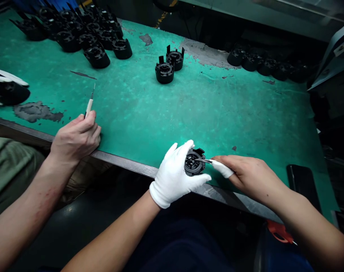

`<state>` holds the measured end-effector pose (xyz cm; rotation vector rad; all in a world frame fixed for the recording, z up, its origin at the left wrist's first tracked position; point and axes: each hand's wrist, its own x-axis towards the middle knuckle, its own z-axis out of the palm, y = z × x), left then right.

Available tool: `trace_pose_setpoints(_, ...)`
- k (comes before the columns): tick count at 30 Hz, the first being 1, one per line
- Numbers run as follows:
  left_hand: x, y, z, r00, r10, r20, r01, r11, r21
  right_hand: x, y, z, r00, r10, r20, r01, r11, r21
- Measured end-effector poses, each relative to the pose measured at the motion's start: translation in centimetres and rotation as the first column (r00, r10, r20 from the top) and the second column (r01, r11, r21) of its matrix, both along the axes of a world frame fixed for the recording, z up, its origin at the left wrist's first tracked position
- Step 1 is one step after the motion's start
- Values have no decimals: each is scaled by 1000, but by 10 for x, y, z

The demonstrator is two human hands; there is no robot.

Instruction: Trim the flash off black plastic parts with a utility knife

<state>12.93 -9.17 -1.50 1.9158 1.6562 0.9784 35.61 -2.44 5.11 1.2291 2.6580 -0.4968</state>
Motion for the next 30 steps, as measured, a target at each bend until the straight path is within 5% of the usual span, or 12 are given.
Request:
trace_pose_setpoints(6, 0, 1, 0, 1000, 3, -12, -3, 1000, -6, -8, 12, 0, 990, 69, 123, -91, 979, 180)
trace_pose_setpoints(18, 1, 2, 1, 1000, 6, 5, -6, 999, -43, -6, 20, 2, 984, 125, 127, -146, 974, 172)
trace_pose_setpoints(30, -1, 0, 0, 1000, -5, 16, 6, 1000, -23, 0, -8, 5, 998, 52, 43, -49, 997, -64)
